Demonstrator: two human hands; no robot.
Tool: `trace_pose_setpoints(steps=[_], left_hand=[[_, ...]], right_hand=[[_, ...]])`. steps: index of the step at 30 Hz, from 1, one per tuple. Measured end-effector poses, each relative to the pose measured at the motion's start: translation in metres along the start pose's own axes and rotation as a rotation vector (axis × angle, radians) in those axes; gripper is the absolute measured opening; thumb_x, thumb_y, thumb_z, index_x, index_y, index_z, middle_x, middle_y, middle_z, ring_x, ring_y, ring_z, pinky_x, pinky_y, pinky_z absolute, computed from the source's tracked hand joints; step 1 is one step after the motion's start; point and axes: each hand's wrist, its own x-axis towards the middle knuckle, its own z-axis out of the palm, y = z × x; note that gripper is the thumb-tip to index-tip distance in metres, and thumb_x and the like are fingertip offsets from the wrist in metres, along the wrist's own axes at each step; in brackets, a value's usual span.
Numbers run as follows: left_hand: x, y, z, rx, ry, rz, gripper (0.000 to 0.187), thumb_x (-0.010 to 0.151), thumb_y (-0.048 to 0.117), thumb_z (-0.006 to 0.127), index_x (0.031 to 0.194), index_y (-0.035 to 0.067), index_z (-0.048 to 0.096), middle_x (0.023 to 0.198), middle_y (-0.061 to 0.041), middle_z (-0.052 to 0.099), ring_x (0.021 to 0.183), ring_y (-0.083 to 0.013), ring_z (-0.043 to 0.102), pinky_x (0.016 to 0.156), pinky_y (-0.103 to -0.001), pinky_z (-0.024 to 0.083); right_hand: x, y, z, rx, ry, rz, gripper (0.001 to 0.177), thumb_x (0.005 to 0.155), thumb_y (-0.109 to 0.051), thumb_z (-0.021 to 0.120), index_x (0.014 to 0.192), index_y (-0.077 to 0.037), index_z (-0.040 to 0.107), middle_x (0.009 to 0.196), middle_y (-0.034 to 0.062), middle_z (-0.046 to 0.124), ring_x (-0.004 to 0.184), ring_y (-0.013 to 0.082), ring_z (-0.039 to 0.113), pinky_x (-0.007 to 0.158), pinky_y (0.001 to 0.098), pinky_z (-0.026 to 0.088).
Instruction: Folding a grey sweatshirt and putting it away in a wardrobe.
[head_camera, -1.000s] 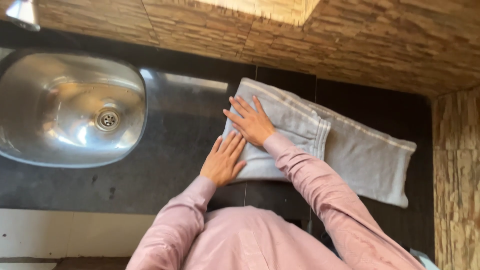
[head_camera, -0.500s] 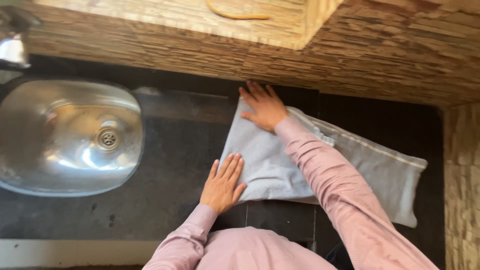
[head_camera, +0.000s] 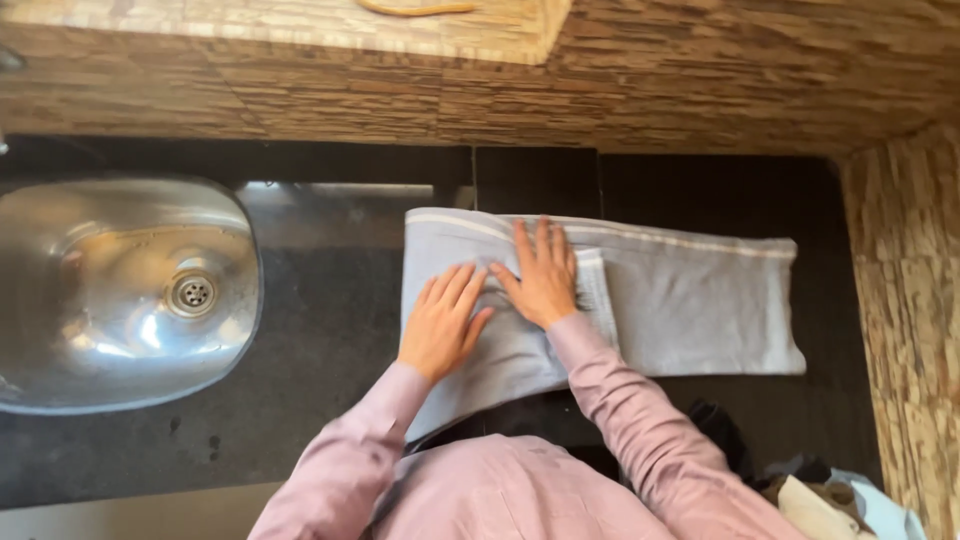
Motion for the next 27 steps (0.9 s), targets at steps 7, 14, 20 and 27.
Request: trace_pose_setpoints(steps=[7,14,20,27], left_hand=[[0.035,-0.006,0.011,0.243,-0.209,-0.003,0.076,0.094,0.055,0.055,0.157,0.020,0.031,0.166,-0.005,0.024,0.153,-0.0267,0.019,0.111,-0.075,0.013],[0.043,-0.004,-0.004,0.362,-0.301,-0.038,0.072,0.094,0.048,0.054,0.157,0.023,0.031,0.166,-0.002,0.024,0.154,-0.0232,0.020,0.118,-0.071,0.009],[0.048,0.031,0.066,0.285,-0.104,0.078,0.065,0.100,0.034,0.050,0.160,0.012,0.036,0.166,-0.011,0.034,0.157,-0.0307,0.026,0.126,-0.059,0.014],[0.054,0.057,0.095,0.169,-0.047,0.021,0.073,0.095,0.045,0.054,0.155,0.008,0.035,0.163,-0.014,0.033,0.151,-0.0330,0.025,0.119,-0.062,0.010]], right_hand=[[-0.002,0.039,-0.043,0.031,-0.152,-0.122,0.070,0.097,-0.053,0.055,0.157,-0.021,0.041,0.166,0.0177,0.035,0.154,0.0392,0.031,0.120,0.0641,0.023],[-0.027,0.051,-0.015,0.099,-0.033,-0.049,0.071,0.093,-0.044,0.065,0.153,-0.013,0.042,0.166,0.0231,0.023,0.150,0.0477,0.022,0.116,0.0619,0.022],[-0.027,0.062,-0.005,0.209,-0.009,-0.099,0.067,0.096,-0.035,0.063,0.156,-0.014,0.042,0.169,0.0174,0.027,0.154,0.0427,0.024,0.123,0.0515,0.027],[-0.033,0.115,-0.037,0.019,-0.210,0.083,0.070,0.101,-0.051,0.049,0.161,-0.023,0.027,0.170,0.0092,0.016,0.157,0.0277,0.014,0.121,0.0648,0.002]])
